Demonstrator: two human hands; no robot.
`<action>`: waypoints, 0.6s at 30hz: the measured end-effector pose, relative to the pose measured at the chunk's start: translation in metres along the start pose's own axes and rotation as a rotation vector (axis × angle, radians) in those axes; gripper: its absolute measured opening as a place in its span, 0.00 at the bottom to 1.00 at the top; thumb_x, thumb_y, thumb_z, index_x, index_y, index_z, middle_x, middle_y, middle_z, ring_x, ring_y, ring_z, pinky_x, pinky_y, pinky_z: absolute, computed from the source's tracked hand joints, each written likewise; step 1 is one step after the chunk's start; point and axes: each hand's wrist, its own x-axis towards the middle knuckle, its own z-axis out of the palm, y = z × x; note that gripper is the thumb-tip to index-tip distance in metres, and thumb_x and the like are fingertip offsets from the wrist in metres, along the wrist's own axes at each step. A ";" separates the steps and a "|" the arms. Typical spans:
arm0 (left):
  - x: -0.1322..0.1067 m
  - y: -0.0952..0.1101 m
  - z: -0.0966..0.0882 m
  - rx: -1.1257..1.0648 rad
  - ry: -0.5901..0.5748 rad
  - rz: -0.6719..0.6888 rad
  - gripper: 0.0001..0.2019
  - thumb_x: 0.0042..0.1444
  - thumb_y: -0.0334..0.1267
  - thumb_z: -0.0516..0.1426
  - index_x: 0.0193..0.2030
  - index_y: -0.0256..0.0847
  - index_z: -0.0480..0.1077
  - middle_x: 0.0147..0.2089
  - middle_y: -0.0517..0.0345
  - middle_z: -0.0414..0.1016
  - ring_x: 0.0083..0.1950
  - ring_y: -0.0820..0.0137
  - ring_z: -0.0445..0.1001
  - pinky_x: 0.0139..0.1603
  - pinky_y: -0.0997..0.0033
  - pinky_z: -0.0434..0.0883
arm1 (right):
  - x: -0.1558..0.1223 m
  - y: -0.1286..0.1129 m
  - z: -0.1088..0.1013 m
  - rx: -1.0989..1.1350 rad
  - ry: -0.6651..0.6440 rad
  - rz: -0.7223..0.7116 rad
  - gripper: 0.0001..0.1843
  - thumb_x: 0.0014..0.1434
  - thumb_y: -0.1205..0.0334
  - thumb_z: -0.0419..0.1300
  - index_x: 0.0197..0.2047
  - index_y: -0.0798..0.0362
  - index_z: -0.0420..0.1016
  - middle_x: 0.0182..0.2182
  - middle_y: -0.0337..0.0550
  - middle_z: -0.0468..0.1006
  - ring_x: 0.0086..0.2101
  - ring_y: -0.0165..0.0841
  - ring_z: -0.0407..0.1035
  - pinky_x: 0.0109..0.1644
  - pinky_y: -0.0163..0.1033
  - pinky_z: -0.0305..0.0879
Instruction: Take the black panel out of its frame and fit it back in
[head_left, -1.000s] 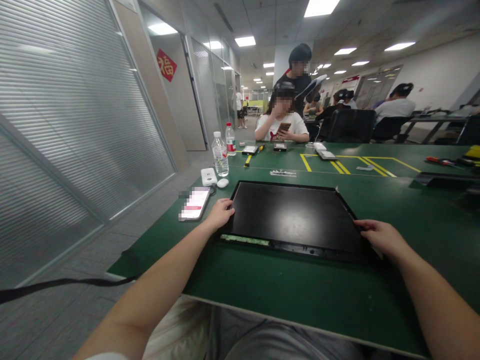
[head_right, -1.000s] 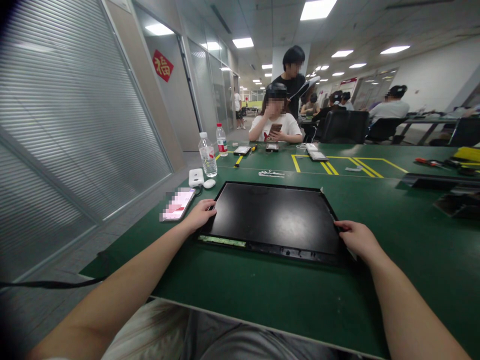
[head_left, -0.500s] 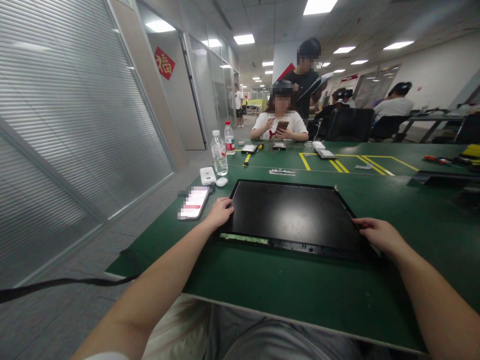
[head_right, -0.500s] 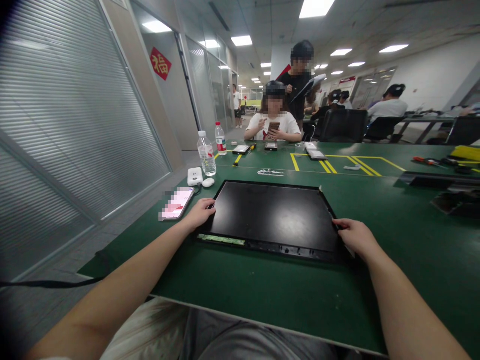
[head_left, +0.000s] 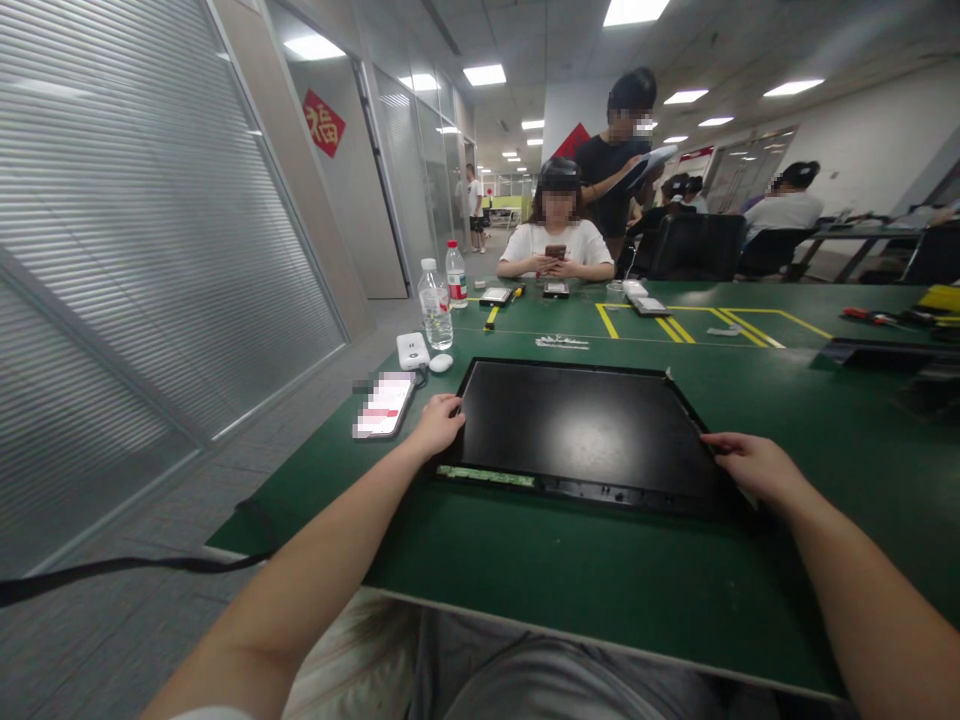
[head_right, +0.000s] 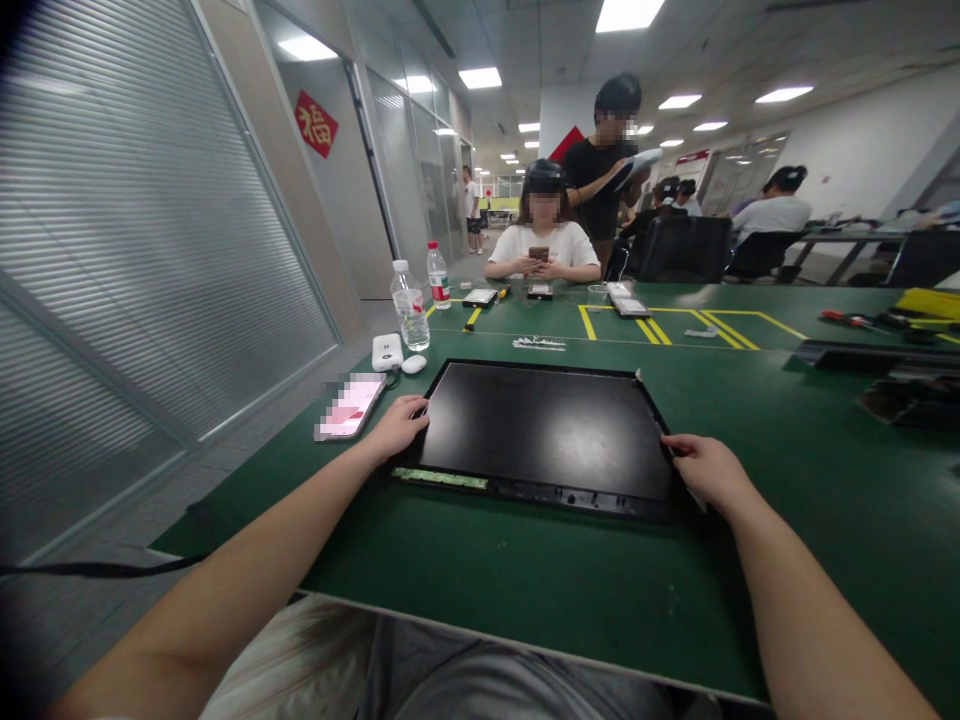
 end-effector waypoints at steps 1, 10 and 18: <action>0.000 -0.001 0.000 0.007 -0.002 0.003 0.20 0.65 0.34 0.60 0.60 0.38 0.85 0.73 0.39 0.78 0.77 0.49 0.75 0.83 0.54 0.67 | 0.000 0.000 0.000 0.001 0.001 0.000 0.25 0.47 0.69 0.67 0.48 0.51 0.94 0.43 0.53 0.91 0.43 0.48 0.86 0.50 0.45 0.80; -0.004 -0.002 -0.001 0.005 -0.002 0.045 0.28 0.66 0.38 0.62 0.72 0.41 0.78 0.73 0.39 0.78 0.78 0.44 0.73 0.82 0.42 0.67 | -0.003 -0.004 0.000 -0.048 0.005 -0.005 0.27 0.49 0.67 0.66 0.52 0.52 0.94 0.40 0.54 0.91 0.39 0.46 0.86 0.45 0.45 0.80; -0.020 0.003 -0.021 0.054 -0.132 0.251 0.36 0.67 0.58 0.68 0.76 0.44 0.76 0.84 0.34 0.63 0.86 0.35 0.60 0.84 0.32 0.60 | 0.006 0.007 0.000 -0.059 -0.001 -0.036 0.28 0.46 0.66 0.67 0.51 0.51 0.94 0.39 0.54 0.91 0.37 0.47 0.85 0.42 0.45 0.78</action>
